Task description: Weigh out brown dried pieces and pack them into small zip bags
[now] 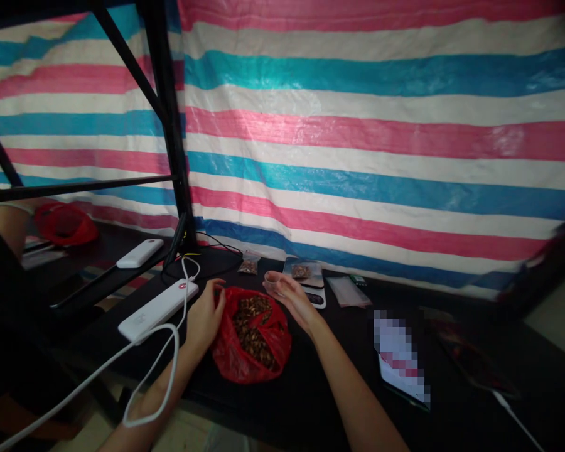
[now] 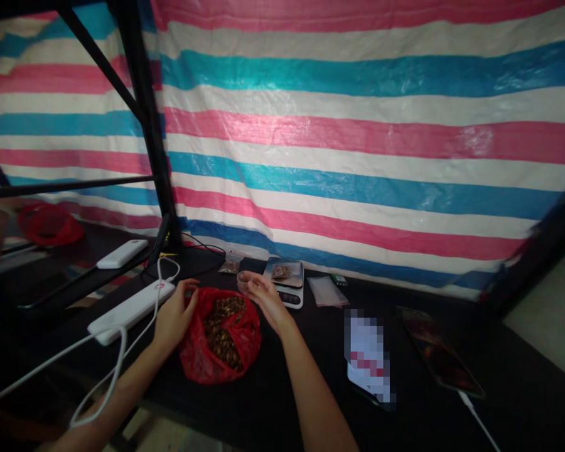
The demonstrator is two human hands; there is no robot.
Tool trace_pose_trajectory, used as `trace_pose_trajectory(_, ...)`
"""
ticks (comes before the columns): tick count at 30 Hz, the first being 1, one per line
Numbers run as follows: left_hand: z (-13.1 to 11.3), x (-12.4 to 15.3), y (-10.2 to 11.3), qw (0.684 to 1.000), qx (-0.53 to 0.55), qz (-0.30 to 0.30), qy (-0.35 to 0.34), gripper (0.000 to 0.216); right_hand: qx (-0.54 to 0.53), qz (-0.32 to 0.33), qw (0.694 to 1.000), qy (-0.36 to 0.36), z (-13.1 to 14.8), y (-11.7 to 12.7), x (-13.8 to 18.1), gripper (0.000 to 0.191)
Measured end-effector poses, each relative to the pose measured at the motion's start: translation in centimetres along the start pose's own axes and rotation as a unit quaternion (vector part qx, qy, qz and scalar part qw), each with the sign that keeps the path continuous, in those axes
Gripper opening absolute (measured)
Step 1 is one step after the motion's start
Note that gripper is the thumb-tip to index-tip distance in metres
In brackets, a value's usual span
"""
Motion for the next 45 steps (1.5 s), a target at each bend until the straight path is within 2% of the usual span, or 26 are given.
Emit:
trace_pose_trajectory(3, -2.4, -0.2, 0.7, 0.993, -0.063, -0.056, -0.076, 0.019, -0.039, -0.017, 0.999, 0.013, 0.4, 0.8, -0.2, 0.033)
trace_pose_trajectory(5, -5.1, -1.2, 0.0, 0.986, -0.063, -0.054, -0.145, 0.017, -0.07, -0.069, 0.994, 0.046, 1.3, 2.0, -0.5, 0.032)
trace_pose_trajectory(8, -9.8, -4.0, -3.4, 0.958, -0.016, 0.042, -0.285, 0.015, -0.113, -0.192, 0.967, 0.124, 3.2, 4.9, -0.6, 0.029)
trace_pose_trajectory(10, -12.5, -6.3, -7.0, 0.922, 0.026, 0.126, -0.366, 0.029, -0.12, -0.26, 0.943, 0.168, 4.3, 6.9, -0.4, 0.029)
trace_pose_trajectory(12, -14.1, -8.3, -10.8, 0.916, 0.029, 0.16, -0.366, 0.055, -0.118, -0.296, 0.928, 0.191, 4.9, 8.7, -0.1, 0.029)
trace_pose_trajectory(14, -14.7, -9.6, -14.1, 0.915, 0.024, 0.197, -0.351, 0.068, -0.115, -0.322, 0.919, 0.197, 4.9, 10.2, 0.2, 0.031)
trace_pose_trajectory(16, -14.5, -10.0, -16.4, 0.909, 0.038, 0.242, -0.337, 0.062, -0.103, -0.346, 0.912, 0.192, 4.5, 11.2, 0.2, 0.034)
trace_pose_trajectory(18, -14.0, -9.8, -17.7, 0.903, 0.071, 0.272, -0.325, 0.05, -0.085, -0.365, 0.909, 0.181, 3.9, 11.8, -0.1, 0.037)
trace_pose_trajectory(21, -13.4, -9.2, -17.7, 0.903, 0.136, 0.272, -0.304, 0.044, -0.073, -0.383, 0.905, 0.171, 3.4, 11.9, -0.5, 0.038)
trace_pose_trajectory(25, -13.1, -8.7, -16.2, 0.903, 0.234, 0.268, -0.243, 0.055, -0.096, -0.401, 0.896, 0.166, 3.4, 11.5, -0.5, 0.034)
trace_pose_trajectory(28, -13.1, -8.6, -14.8, 0.877, 0.31, 0.299, -0.214, 0.051, -0.082, -0.396, 0.901, 0.156, 3.8, 11.0, -0.3, 0.034)
trace_pose_trajectory(32, -13.2, -8.5, -13.8, 0.84, 0.386, 0.338, -0.174, 0.049, -0.011, -0.386, 0.908, 0.165, 4.2, 10.1, -0.4, 0.037)
trace_pose_trajectory(37, -13.3, -8.5, -14.0, 0.826, 0.418, 0.34, -0.166, 0.05, 0.066, -0.368, 0.909, 0.184, 4.4, 9.3, -0.4, 0.04)
trace_pose_trajectory(45, -13.8, -7.9, -13.6, 0.833, 0.412, 0.327, -0.172, 0.046, 0.141, -0.342, 0.909, 0.192, 4.3, 9.4, -0.5, 0.048)
Point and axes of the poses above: each hand's wrist, its own x-axis away from the middle knuckle, its own y-axis out of the back of the hand, z = x × y, the point moved 1 cm from there along -x, towards the middle knuckle, and after that the axes turned 4 degrees about -z, right-handed, at the moved point
